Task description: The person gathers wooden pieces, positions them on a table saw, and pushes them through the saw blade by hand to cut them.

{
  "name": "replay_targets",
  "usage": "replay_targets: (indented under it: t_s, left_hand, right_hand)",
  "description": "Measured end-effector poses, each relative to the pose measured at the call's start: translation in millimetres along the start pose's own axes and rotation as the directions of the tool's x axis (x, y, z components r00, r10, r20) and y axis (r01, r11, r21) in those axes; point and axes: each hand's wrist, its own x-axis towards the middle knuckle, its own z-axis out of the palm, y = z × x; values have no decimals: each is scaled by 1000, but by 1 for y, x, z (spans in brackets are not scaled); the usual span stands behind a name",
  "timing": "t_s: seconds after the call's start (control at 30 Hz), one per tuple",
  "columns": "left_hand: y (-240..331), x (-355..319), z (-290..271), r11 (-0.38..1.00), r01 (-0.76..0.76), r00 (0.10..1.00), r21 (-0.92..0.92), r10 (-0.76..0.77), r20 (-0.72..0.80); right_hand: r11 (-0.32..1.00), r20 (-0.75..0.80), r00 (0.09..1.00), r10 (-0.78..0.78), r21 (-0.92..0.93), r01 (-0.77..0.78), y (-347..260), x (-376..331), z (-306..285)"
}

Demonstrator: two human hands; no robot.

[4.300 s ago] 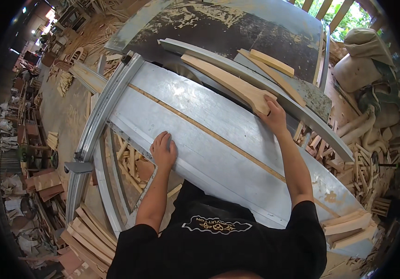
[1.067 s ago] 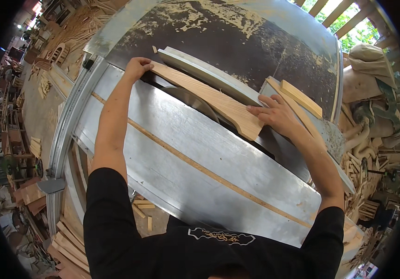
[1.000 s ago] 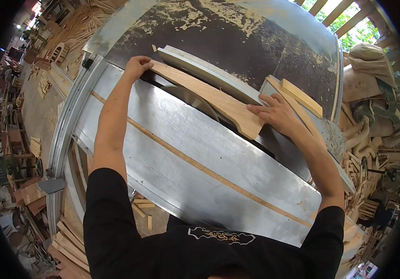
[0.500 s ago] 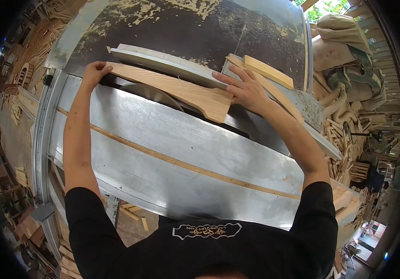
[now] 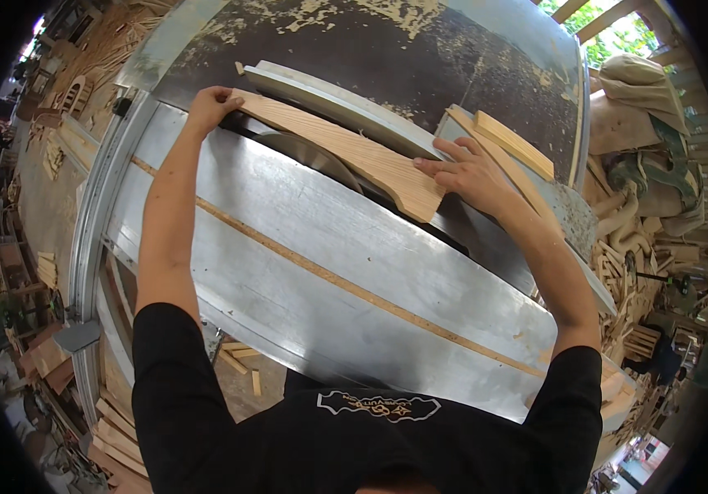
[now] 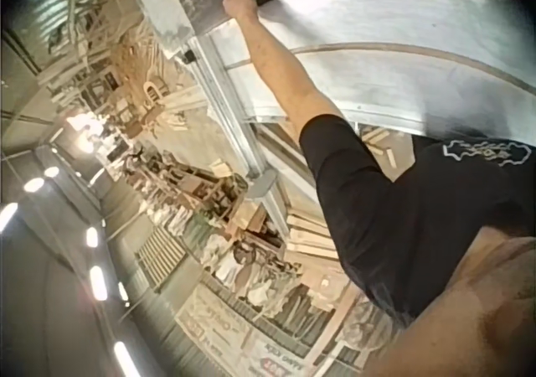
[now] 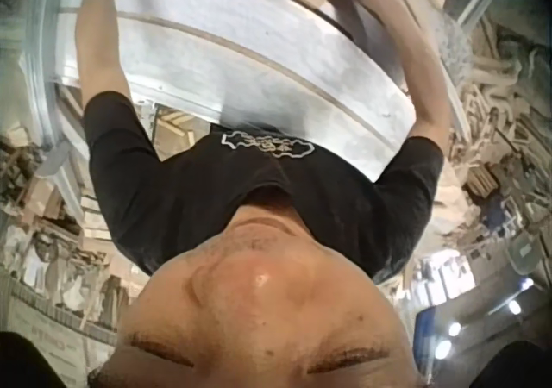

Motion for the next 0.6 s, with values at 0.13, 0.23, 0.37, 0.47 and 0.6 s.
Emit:
replay_targets:
  t_s: [0.13,0.23,0.37,0.47,0.6]
  left_hand:
    - [-10,3,5,999,12,998,35,-10,-60]
    - [-3,1,4,998,52,998,32,-51,-25]
    - [-1,0,0,997,60,997,40,-59,-39]
    - [-14,2,-8,997,67,996,42,-65,-54]
    - [-24,11,-7,999,20,995,32,-17,-93]
  right_hand:
    - [999,-1,1000,-27,-26,27,1,4,2]
    - [1000,-11,1000,-11,-6,11,1,6,3]
    - [1000,1,1000,-18,-3,18,1,11,4]
    - [1000,-6,1000,-30,-3,30,-1,18,1]
    - [999,-21,999,-32,-6,32,3,22,8]
